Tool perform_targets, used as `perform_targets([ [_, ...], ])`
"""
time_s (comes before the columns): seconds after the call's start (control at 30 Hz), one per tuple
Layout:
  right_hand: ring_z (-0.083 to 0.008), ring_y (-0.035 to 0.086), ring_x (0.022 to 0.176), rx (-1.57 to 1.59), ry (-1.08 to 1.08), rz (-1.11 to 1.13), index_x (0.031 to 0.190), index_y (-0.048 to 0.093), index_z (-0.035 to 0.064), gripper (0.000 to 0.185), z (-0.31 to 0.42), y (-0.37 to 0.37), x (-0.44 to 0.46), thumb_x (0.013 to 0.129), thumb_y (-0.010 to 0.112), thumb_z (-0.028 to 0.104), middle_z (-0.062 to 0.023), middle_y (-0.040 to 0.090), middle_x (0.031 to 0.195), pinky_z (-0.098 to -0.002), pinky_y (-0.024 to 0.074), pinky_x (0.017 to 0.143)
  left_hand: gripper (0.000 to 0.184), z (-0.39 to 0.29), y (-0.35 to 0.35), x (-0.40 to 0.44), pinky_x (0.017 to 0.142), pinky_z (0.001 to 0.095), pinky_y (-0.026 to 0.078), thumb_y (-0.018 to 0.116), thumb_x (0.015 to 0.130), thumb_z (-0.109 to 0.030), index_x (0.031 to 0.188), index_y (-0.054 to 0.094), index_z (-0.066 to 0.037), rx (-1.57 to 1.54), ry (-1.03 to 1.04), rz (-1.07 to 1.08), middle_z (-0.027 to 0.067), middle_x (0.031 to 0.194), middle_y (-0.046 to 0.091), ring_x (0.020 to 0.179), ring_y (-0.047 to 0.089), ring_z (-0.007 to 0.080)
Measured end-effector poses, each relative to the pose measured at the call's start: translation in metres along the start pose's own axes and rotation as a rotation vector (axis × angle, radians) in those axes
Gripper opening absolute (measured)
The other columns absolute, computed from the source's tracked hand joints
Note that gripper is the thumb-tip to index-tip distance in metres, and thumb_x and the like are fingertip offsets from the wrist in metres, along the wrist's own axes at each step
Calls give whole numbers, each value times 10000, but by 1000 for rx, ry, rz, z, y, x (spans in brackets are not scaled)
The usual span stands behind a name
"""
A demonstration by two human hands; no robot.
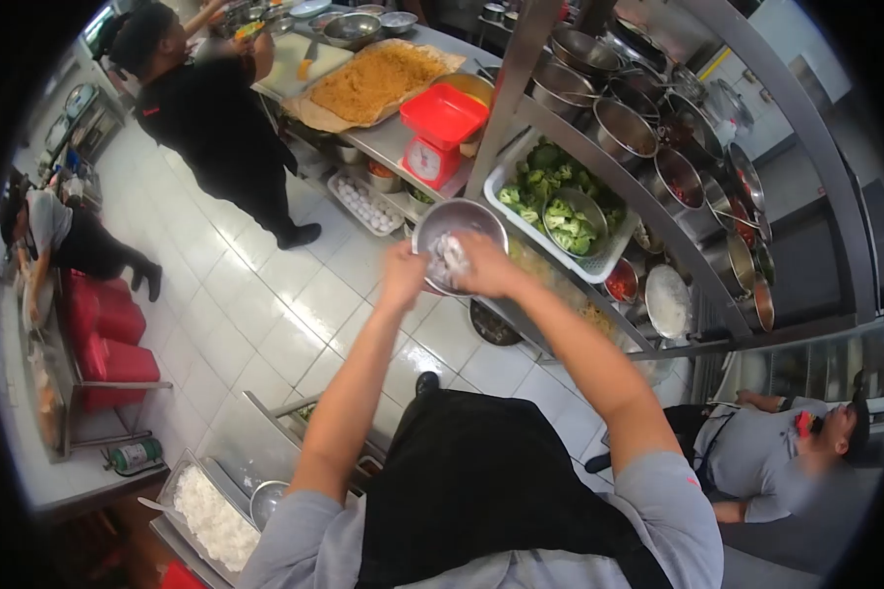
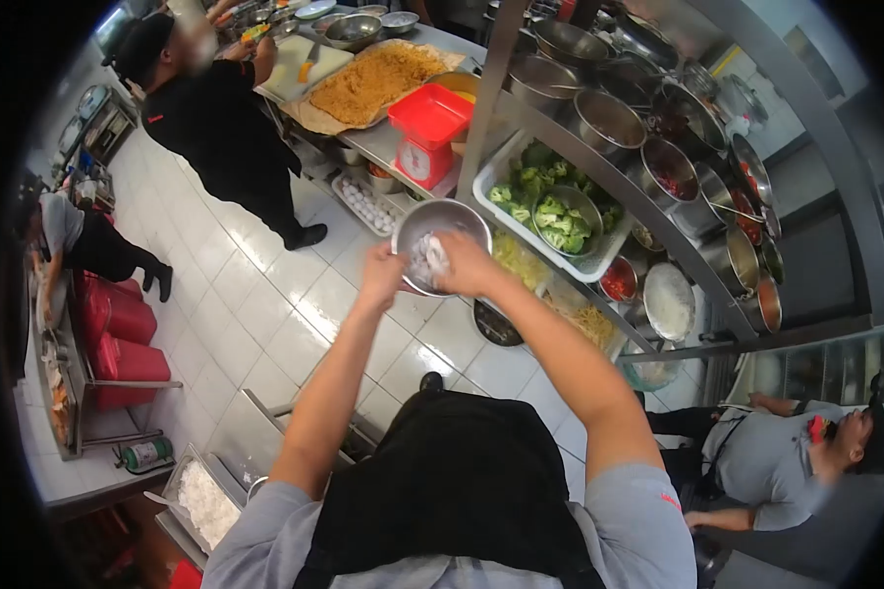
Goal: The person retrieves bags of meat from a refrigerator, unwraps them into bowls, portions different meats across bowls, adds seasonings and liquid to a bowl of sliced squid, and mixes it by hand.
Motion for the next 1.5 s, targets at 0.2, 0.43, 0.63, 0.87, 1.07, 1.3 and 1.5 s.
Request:
perform_targets([
  [0.2, -391, 540, 1131, 62, 298, 227, 1327, 416, 7, 806, -33, -4, -8, 635, 772, 218, -252, 531, 1249, -437, 439, 957, 217, 42, 13, 0, 496, 473, 604, 469, 821, 7, 998, 592, 42, -25, -184, 14, 151, 823, 631, 626, 667, 300],
  [0.43, -386, 531, 1102, -78, 175, 129, 1168, 550, -24, 568, -20, -24, -12, 662, 714, 176, -243, 565, 1138, -418, 431, 950, 199, 28, 59, 3, 481, 454, 601, 480, 795, -6, 934, 612, 48, 19, -196, 161, 132, 739, 619, 579, 657, 286],
  [0.63, -375, 501, 1164, -66, 100, 15, 1201, 565, -16, 561, -25, -45, -57, 672, 668, 139, -247, 546, 1215, -406, 403, 1004, 133, 26, 70, 1, 480, 375, 590, 523, 789, -65, 871, 607, -3, 102, -44, 139, 74, 727, 592, 576, 605, 183],
  [0.87, -279, 637, 814, 206, 353, -486, 911, 637, 17, 119, -56, -175, -157, 816, 611, 85, -156, 650, 872, -379, 504, 756, 273, 63, 170, -22, 531, 353, 614, 478, 804, -21, 1031, 611, 53, 104, -199, 332, 156, 875, 663, 697, 691, 240],
  [1.07, -320, 644, 837, 79, 772, -492, 968, 631, 21, 177, -246, -226, -302, 862, 581, 154, -163, 663, 905, -403, 516, 737, 265, 100, 232, -54, 530, 375, 612, 520, 777, -31, 1013, 626, 26, 110, -256, 392, 126, 900, 654, 687, 675, 229],
  [1.3, -379, 544, 1161, -76, 978, 147, 1274, 529, 22, 513, -361, -144, -337, 817, 558, 253, -225, 577, 1236, -411, 418, 991, 237, 161, 252, -89, 525, 408, 602, 545, 806, -48, 1012, 627, 38, 42, -287, 367, 130, 848, 659, 690, 674, 255],
  [1.5, -332, 621, 1056, 1, 924, -13, 1148, 642, 68, 432, -366, -163, -344, 719, 616, 104, -216, 633, 1136, -369, 487, 891, 248, 173, 254, -105, 494, 418, 603, 494, 816, -29, 1021, 596, 68, 53, -331, 279, 172, 826, 649, 635, 678, 299],
])
Point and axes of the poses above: each hand's wrist, its own x-axis towards the middle knuckle, its own y-axis out of the palm, z = x × y, the point moved 10 cm from there along x, towards the middle knuckle
